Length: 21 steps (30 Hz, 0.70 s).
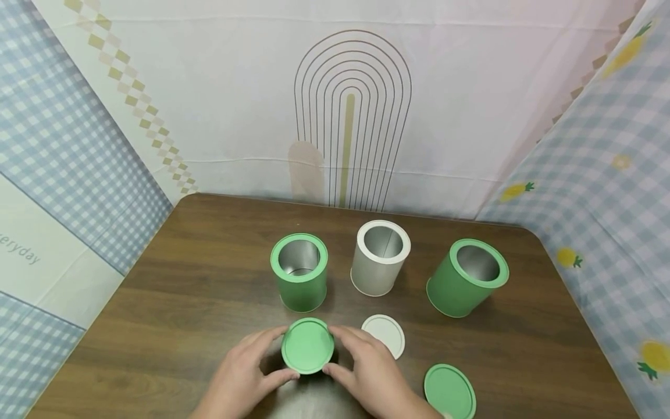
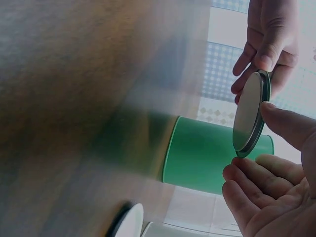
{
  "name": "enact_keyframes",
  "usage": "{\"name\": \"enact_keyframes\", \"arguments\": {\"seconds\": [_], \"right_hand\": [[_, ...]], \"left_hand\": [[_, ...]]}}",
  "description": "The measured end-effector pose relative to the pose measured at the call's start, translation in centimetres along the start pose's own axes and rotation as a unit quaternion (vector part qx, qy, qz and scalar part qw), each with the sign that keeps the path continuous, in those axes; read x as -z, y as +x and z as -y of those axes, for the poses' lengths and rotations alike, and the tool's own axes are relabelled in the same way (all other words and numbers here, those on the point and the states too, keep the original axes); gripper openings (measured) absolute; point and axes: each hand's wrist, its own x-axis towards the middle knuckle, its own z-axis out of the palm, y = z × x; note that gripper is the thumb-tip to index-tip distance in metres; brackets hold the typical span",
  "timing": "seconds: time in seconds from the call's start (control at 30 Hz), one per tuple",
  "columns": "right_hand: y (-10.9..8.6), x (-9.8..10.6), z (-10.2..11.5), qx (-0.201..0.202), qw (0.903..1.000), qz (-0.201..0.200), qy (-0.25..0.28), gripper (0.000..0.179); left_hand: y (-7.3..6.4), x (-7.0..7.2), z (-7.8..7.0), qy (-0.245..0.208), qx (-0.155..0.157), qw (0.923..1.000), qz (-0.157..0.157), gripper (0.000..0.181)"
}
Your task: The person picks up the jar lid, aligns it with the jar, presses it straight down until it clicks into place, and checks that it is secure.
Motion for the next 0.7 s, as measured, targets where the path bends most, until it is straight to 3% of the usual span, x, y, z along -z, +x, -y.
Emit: {"name": "enact_keyframes", "arguments": {"seconds": [0.3,0.7], "right_hand": [[0.7,0.3,1.0,-0.009,0.9999,0.010,-0.002,0.058],[1.1,0.2,1.2,0.004,0.9998,-0.017,0.007,0.060]], "left_hand": [[-0.1,0.7,0.1,0.006,-0.005,0.9998,-0.020,0.070],[0.5,1.2,0.4,0.000,-0.047,0.9976,-0.051,0.070]]}}
